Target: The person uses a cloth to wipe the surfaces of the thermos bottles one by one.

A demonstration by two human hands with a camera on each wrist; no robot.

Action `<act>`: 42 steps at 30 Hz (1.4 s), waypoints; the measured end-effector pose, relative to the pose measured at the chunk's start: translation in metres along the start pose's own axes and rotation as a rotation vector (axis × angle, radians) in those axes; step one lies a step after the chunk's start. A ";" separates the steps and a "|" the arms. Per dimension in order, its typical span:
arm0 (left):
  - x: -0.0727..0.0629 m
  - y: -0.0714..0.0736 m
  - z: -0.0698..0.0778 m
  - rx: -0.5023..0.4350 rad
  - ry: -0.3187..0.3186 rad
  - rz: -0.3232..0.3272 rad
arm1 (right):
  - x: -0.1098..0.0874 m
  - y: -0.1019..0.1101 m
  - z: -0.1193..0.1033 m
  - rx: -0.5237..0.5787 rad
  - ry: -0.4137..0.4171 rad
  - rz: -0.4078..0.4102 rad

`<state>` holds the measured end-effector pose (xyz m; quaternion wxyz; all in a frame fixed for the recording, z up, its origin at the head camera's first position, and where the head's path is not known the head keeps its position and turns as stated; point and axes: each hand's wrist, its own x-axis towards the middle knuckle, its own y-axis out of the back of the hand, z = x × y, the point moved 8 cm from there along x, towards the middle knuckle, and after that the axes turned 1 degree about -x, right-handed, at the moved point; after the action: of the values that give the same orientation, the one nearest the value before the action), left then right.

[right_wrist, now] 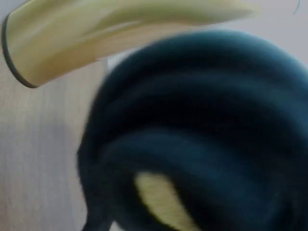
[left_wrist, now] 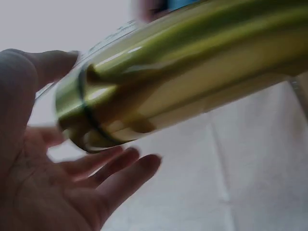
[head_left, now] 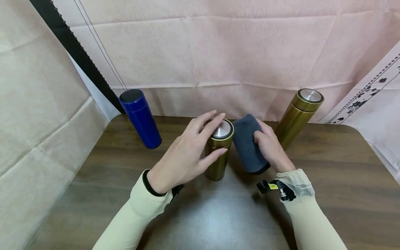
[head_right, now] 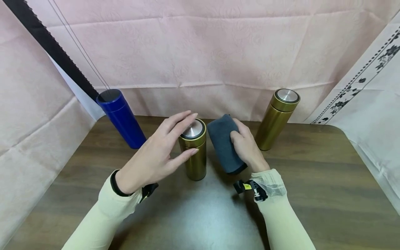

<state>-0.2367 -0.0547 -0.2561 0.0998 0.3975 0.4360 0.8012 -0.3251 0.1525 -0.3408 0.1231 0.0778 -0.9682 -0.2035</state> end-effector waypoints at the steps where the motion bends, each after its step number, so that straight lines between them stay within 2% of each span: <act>1: -0.003 -0.001 -0.002 0.019 0.013 0.008 | -0.001 0.001 -0.003 0.015 0.015 0.009; 5: -0.016 -0.005 -0.014 0.163 0.054 0.047 | -0.006 0.006 -0.019 -0.019 0.079 0.041; 9: -0.021 -0.010 -0.024 0.309 0.045 0.090 | -0.013 0.014 -0.040 -0.054 0.088 0.080; 12: -0.021 -0.018 -0.030 0.338 0.050 0.103 | -0.025 0.023 -0.061 -0.131 0.107 0.106; 14: -0.018 -0.026 -0.031 0.332 0.055 0.101 | -0.033 0.030 -0.080 -0.217 0.208 0.112; 17: -0.013 -0.036 -0.030 0.280 0.058 0.096 | -0.042 0.038 -0.114 -0.391 0.404 0.085; 19: -0.012 -0.040 -0.029 0.199 0.072 0.093 | -0.045 0.039 -0.136 -0.509 0.547 0.044; 23: -0.013 -0.047 -0.032 -0.002 0.133 0.082 | -0.046 0.038 -0.167 -0.690 0.709 -0.086; 27: -0.013 -0.051 -0.035 -0.139 0.179 0.081 | -0.042 0.029 -0.188 -0.786 0.840 -0.226; 31: -0.011 -0.055 -0.037 -0.258 0.198 0.094 | -0.034 0.017 -0.199 -0.924 0.919 -0.298; 36: -0.009 -0.059 -0.039 -0.393 0.231 0.121 | -0.024 0.003 -0.206 -1.129 0.938 -0.344; 39: -0.008 -0.060 -0.040 -0.423 0.261 0.131 | -0.021 -0.004 -0.210 -1.190 0.928 -0.377; 42: -0.008 -0.060 -0.039 -0.404 0.280 0.132 | -0.021 -0.008 -0.213 -1.217 0.922 -0.402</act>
<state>-0.2708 -0.0469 -0.3187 0.0631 0.2824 0.2499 0.9240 -0.2469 0.0696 -0.1595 0.4940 0.2470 -0.5054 -0.6629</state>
